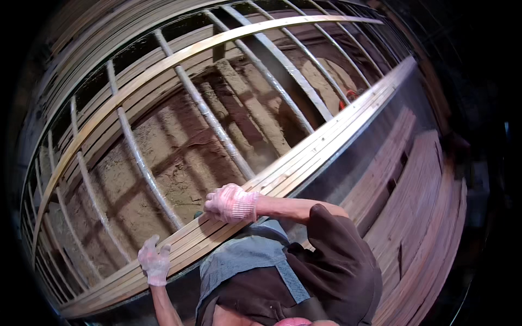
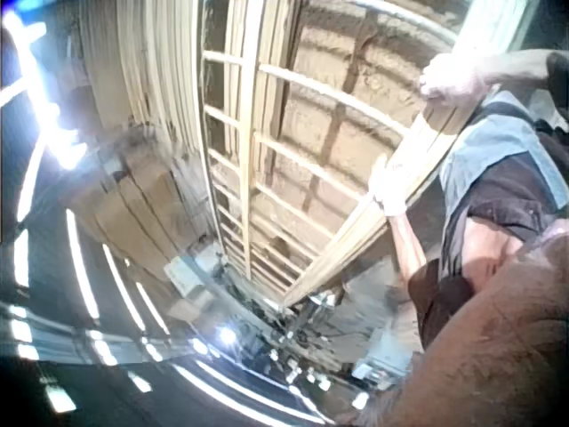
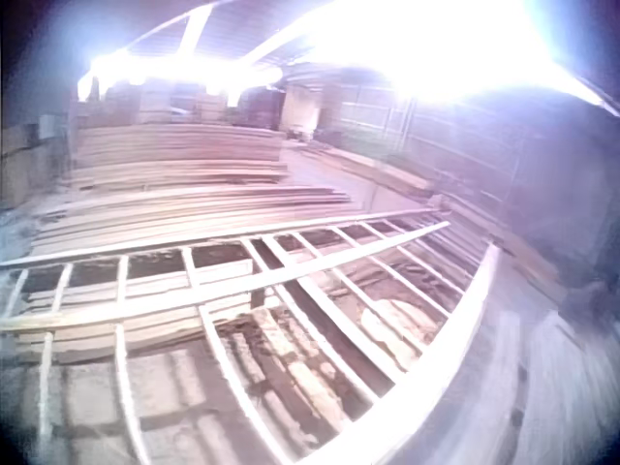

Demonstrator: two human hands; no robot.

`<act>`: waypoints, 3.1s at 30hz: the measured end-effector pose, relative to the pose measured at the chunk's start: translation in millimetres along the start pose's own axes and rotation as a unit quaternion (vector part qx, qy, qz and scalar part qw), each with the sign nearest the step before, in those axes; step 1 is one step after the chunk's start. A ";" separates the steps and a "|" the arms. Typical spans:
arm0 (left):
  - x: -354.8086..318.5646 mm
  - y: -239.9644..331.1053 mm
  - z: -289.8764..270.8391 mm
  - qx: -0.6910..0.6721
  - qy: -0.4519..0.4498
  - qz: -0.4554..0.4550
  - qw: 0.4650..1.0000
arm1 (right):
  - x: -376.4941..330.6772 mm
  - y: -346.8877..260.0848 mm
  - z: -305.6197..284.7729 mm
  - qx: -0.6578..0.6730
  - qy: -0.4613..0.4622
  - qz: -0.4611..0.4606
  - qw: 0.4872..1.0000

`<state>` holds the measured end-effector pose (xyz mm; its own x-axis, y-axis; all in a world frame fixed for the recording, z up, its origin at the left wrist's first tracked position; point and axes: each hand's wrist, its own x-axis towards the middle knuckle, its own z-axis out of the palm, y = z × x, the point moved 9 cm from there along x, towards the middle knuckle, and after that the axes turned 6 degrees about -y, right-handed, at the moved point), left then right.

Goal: The person measures a large wooden panel with a tape measure, then walks to a stack of planks. They repeatedly pick up individual planks, carry them to a metal rack, and place them on the rack. Finally, they use a block to tap and align the stacked planks on the rack.

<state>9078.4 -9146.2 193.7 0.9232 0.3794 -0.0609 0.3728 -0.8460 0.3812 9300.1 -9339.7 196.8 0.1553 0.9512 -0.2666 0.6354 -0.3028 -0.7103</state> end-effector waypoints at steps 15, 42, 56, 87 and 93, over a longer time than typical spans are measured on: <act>-45.5 -17.4 20.7 -0.035 0.148 -0.049 0.987 | 34.0 -27.3 83.6 -0.163 -0.067 0.004 0.984; -738.4 -514.6 15.0 -0.387 0.108 -0.615 0.679 | 581.2 -659.8 514.8 -0.278 -0.116 -0.182 0.936; -925.2 -618.4 142.2 -0.720 0.267 -0.620 0.163 | 658.5 -774.0 549.7 -0.427 -0.092 -0.028 0.899; -1027.9 -1462.3 -337.0 -0.744 0.524 -0.334 0.245 | 1179.2 -1216.6 918.7 -0.048 -0.309 -0.038 0.949; -933.6 -1709.9 -559.7 -0.635 0.452 -0.346 0.522 | 1182.2 -1244.5 919.8 -0.102 -0.354 -0.004 0.930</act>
<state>7526.9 -7844.1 115.2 -0.0264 0.9368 -0.3487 -0.3037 0.3248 0.8957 7997.2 -7892.6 166.4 -0.3405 0.6543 -0.6753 0.7764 -0.2094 -0.5944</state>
